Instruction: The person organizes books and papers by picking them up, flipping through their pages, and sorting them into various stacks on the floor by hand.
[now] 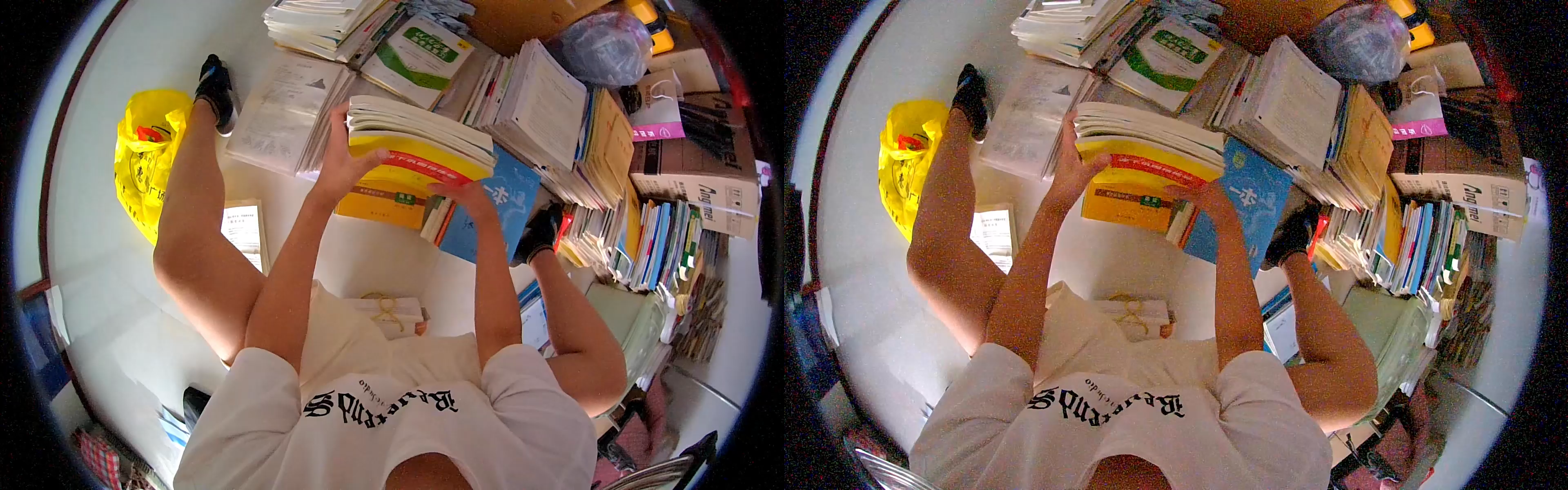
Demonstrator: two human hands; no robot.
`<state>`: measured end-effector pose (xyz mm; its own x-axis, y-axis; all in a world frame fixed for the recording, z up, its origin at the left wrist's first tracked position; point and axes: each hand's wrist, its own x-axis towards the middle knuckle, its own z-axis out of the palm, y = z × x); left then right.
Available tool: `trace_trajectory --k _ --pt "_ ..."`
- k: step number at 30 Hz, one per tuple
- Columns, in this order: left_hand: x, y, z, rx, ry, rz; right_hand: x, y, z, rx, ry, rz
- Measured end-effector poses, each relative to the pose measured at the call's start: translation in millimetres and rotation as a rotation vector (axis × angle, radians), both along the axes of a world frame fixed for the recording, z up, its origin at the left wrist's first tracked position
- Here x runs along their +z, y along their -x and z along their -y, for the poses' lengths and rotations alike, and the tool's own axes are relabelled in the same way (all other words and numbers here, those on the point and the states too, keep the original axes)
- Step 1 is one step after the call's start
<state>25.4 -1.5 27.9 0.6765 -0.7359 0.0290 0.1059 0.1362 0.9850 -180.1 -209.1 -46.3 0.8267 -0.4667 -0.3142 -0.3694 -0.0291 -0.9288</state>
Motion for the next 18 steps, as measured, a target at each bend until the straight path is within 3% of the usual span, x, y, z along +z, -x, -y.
trace_trajectory --k 2,5,7,9,12,18 --pt "-1.0 3.0 -0.7 0.009 0.035 0.048 -17.9 5.2 0.1 -0.012 0.012 0.045" --pt "-11.6 -0.2 -5.1 0.008 0.015 0.176 1.5 2.3 0.6 -0.002 0.016 0.087" --pt "-18.5 -3.8 -3.3 -0.112 -0.143 0.209 4.2 -1.0 0.3 0.016 0.015 0.083" --pt "-54.4 -5.8 -0.3 -0.091 -0.129 0.151 -14.9 -6.5 -8.5 -0.109 0.084 0.149" --pt "-49.0 -8.1 6.3 -0.05 -0.097 0.124 -8.9 -23.4 -9.8 -0.137 0.217 0.251" --pt "-69.2 -25.4 18.3 0.049 -0.194 0.141 24.6 -63.5 -3.5 -0.268 0.094 0.215"
